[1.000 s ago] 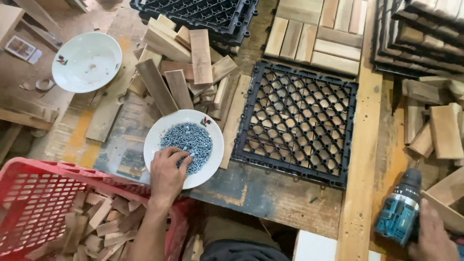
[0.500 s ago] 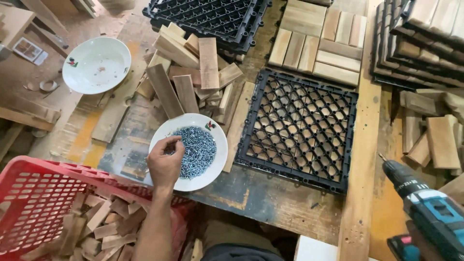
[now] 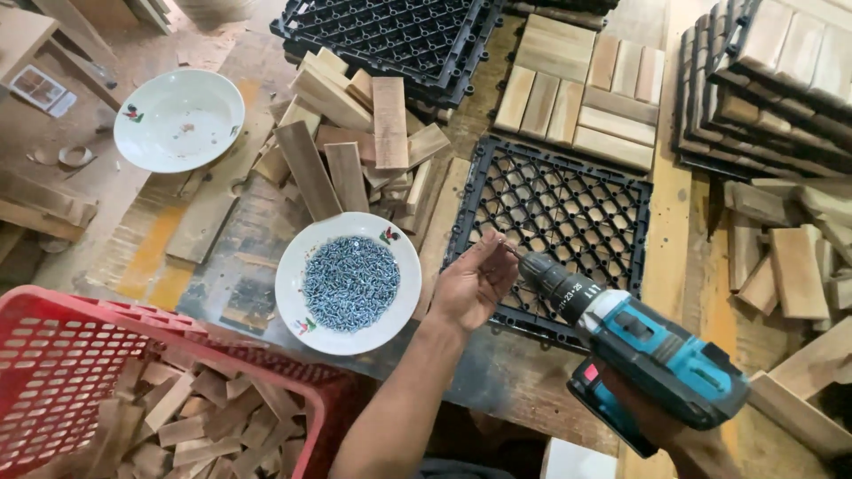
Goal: Assembling wooden deck tiles by fastening wooden slats onto a plastic grid base using a power drill and screws.
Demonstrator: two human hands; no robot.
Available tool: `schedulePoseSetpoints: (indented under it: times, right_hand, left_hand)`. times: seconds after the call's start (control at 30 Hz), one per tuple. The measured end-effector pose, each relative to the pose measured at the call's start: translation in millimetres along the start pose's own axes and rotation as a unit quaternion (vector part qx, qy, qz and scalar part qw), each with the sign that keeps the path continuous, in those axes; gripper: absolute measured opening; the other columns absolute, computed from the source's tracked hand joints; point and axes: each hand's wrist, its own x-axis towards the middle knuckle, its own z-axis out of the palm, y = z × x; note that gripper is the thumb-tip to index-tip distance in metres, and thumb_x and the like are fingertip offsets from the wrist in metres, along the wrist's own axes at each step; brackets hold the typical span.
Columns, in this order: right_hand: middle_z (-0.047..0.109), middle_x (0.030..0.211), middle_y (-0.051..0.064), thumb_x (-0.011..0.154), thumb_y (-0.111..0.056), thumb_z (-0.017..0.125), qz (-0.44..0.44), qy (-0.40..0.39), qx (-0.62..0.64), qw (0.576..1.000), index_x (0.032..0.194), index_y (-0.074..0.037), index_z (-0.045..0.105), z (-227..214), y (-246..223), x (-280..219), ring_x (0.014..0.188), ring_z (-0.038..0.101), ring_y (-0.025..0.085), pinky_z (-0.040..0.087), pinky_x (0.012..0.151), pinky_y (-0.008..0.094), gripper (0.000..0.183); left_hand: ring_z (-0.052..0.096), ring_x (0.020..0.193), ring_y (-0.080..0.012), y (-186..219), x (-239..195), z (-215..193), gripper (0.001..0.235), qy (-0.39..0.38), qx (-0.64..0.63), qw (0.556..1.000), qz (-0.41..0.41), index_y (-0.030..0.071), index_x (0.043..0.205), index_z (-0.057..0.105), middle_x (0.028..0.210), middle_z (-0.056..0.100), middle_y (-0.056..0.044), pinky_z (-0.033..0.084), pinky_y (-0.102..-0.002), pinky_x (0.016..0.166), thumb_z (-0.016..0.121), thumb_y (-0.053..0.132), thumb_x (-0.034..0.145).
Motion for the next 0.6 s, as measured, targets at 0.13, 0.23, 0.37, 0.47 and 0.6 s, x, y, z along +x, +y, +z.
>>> schedulePoseSetpoints:
  times: [0.13,0.23,0.37,0.47,0.6]
  right_hand:
    - [0.074,0.105,0.006,0.081,-0.024,0.079,-0.009,0.024,0.215,0.976,0.111,-0.013,0.071,-35.0,-40.0,36.7,0.099,0.071,0.026,0.058,0.099,0.044,0.033]
    - [0.071,0.099,0.004,0.085,-0.033,0.074,-0.045,0.008,0.076,0.996,0.113,-0.023,0.069,-7.6,-9.9,14.7,0.091,0.067,0.027,0.055,0.091,0.045,0.03]
    - [0.066,0.093,0.003,0.081,-0.044,0.077,-0.006,-0.01,-0.019,1.0,0.112,-0.029,0.067,20.2,18.7,-10.2,0.081,0.061,0.028,0.053,0.08,0.043,0.036]
    - [0.078,0.108,-0.001,0.094,-0.053,0.087,-0.237,0.263,-0.71,0.608,0.139,-0.036,0.063,82.0,61.4,-43.7,0.07,0.071,0.02,0.061,0.059,0.039,0.053]
    - [0.039,0.163,0.023,0.099,-0.036,0.076,-0.262,-0.019,-0.501,0.824,0.165,-0.028,0.028,114.9,185.2,-99.6,0.14,0.05,0.055,0.05,0.101,0.079,0.081]
  left_hand:
    - [0.075,0.083,-0.0176,-6.3,3.3,3.4,0.02,-0.051,-0.006,0.999,0.015,0.007,0.099,0.071,0.095,0.077,-0.009,0.065,-0.03,0.073,0.076,0.025,0.094]
    - [0.074,0.088,-0.0171,-12.1,9.5,5.2,0.022,-0.06,-0.024,0.998,0.016,0.008,0.1,0.068,0.1,0.076,-0.01,0.064,-0.029,0.079,0.076,0.027,0.093]
    - [0.075,0.09,-0.0208,-17.6,10.4,10.4,0.023,-0.052,-0.073,0.996,0.017,0.004,0.101,0.071,0.1,0.077,-0.013,0.064,-0.031,0.087,0.077,0.024,0.092]
    - [0.073,0.091,-0.02,-16.4,9.0,13.3,0.02,-0.074,-0.051,0.996,0.024,0.002,0.103,0.072,0.1,0.076,-0.011,0.063,-0.031,0.088,0.075,0.02,0.094]
    - [0.072,0.094,-0.021,-8.5,11.5,8.0,0.024,-0.112,0.045,0.992,0.03,0.003,0.099,0.075,0.101,0.075,-0.01,0.064,-0.031,0.086,0.073,0.027,0.095]
